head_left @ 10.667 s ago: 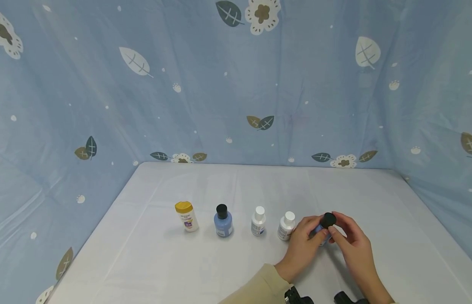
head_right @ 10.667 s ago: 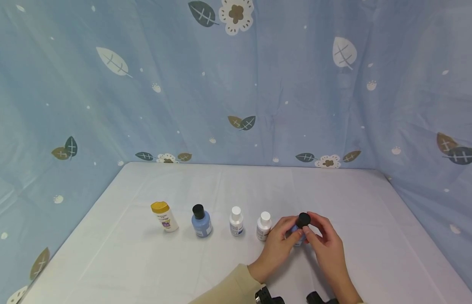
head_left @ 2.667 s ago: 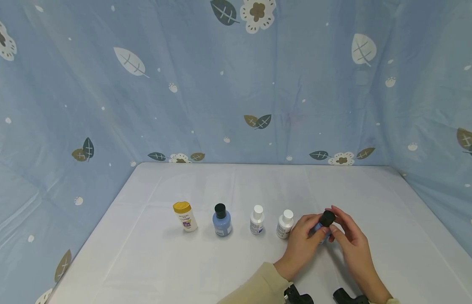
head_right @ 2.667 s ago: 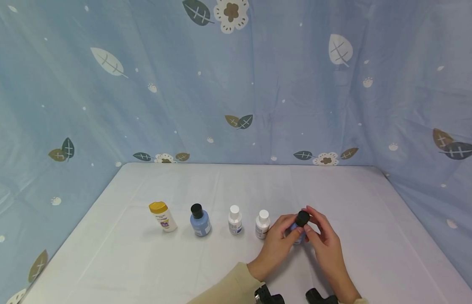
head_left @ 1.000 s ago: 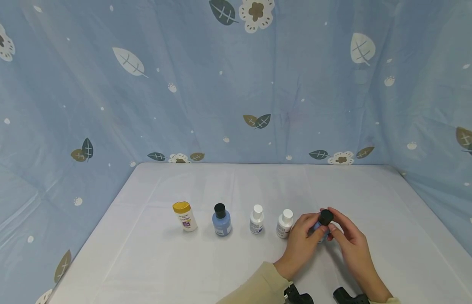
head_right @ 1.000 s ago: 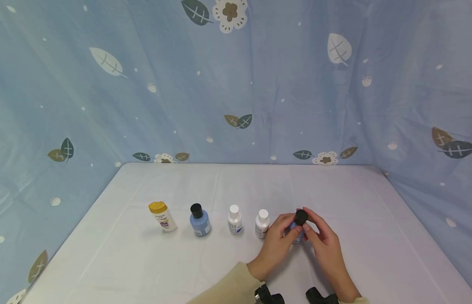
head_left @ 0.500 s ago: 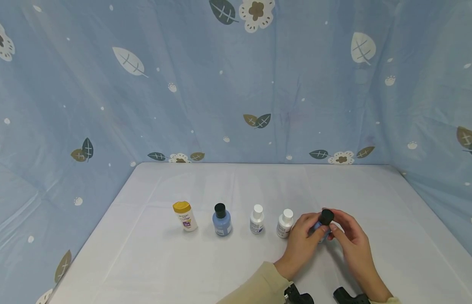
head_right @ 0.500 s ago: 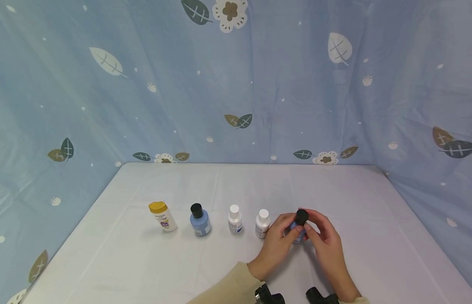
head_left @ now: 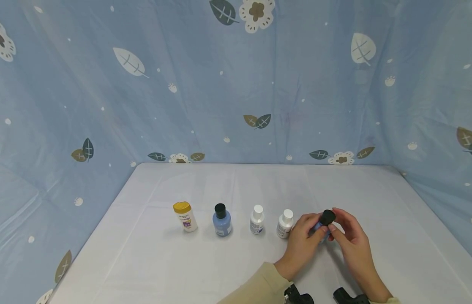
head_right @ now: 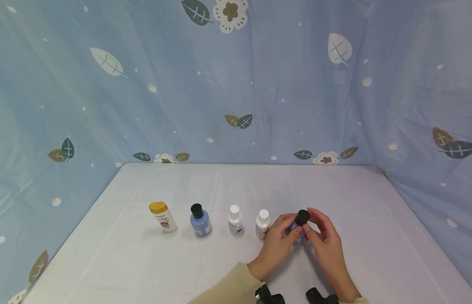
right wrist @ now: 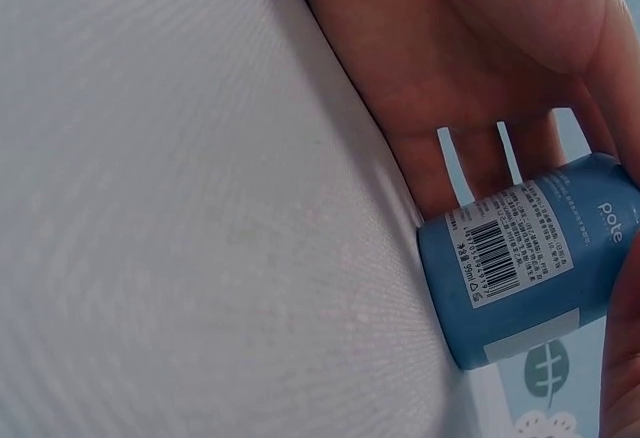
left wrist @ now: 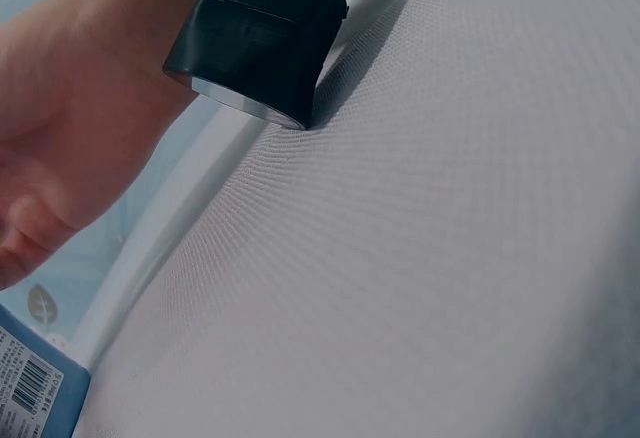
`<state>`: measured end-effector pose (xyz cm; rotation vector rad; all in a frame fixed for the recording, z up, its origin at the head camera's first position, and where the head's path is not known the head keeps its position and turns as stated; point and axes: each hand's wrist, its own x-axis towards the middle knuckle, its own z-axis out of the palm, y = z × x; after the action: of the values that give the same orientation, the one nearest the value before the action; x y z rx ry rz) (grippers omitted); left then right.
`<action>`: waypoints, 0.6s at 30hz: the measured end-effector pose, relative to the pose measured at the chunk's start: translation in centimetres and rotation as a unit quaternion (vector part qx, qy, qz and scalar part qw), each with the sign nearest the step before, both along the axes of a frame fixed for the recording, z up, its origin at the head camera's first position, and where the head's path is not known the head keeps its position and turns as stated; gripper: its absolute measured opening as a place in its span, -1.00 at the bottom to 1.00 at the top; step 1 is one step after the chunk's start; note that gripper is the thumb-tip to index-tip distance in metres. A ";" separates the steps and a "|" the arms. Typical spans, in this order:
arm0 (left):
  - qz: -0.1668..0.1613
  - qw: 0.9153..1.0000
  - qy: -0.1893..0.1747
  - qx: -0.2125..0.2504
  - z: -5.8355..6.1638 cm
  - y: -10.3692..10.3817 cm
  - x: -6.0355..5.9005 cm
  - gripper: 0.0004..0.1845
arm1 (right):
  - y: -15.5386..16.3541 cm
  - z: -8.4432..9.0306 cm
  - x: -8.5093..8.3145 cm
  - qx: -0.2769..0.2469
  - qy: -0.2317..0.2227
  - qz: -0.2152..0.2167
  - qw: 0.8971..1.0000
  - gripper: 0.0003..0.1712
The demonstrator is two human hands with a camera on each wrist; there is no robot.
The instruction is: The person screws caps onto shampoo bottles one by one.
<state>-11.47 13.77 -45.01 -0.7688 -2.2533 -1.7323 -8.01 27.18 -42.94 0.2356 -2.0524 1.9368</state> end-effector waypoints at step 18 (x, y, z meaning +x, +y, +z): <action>-0.003 1.000 -0.004 -0.001 0.0 0.0 0.0 -0.65 | -0.1 0.1 0.0 0.022 -0.009 -0.012 1.000 -0.51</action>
<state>-11.46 13.73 -44.99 -0.7706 -2.2600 -1.7395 -8.02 27.04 -42.89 0.2030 -2.1017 1.8866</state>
